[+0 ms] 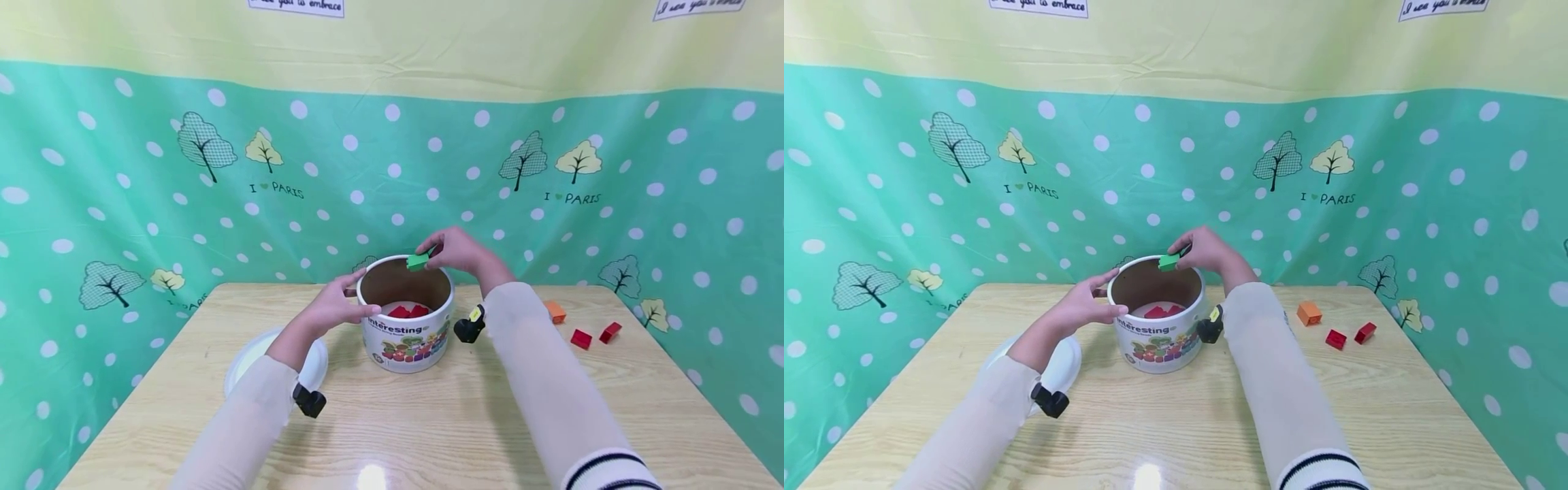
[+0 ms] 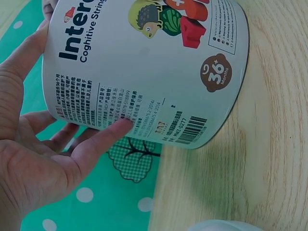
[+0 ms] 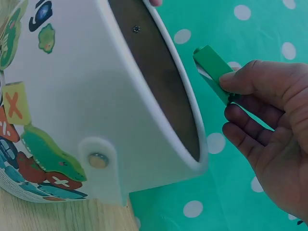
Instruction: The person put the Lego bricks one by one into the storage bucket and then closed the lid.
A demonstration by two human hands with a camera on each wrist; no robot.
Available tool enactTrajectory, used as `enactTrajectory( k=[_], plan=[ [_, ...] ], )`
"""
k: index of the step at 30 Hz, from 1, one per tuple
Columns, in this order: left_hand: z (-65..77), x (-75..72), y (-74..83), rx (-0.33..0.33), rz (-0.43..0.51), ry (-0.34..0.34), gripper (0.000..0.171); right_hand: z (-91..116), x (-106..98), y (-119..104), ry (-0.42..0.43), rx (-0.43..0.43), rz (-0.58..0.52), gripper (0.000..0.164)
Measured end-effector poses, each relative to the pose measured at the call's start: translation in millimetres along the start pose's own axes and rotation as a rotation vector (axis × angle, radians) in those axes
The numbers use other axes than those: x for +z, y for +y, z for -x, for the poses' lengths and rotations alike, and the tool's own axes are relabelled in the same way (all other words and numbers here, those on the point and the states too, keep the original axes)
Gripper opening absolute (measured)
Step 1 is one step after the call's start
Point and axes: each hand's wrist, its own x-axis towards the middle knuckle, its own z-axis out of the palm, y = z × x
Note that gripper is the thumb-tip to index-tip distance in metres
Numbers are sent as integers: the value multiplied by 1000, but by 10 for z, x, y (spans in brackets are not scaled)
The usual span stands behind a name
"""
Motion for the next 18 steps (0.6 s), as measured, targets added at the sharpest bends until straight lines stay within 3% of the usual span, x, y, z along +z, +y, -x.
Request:
enactTrajectory(
  k=[18],
  plan=[
    [-13, 1, -9, 0, 7, 1, 101, -43, 34, 123, 22, -11, -19, 29]
  ],
)
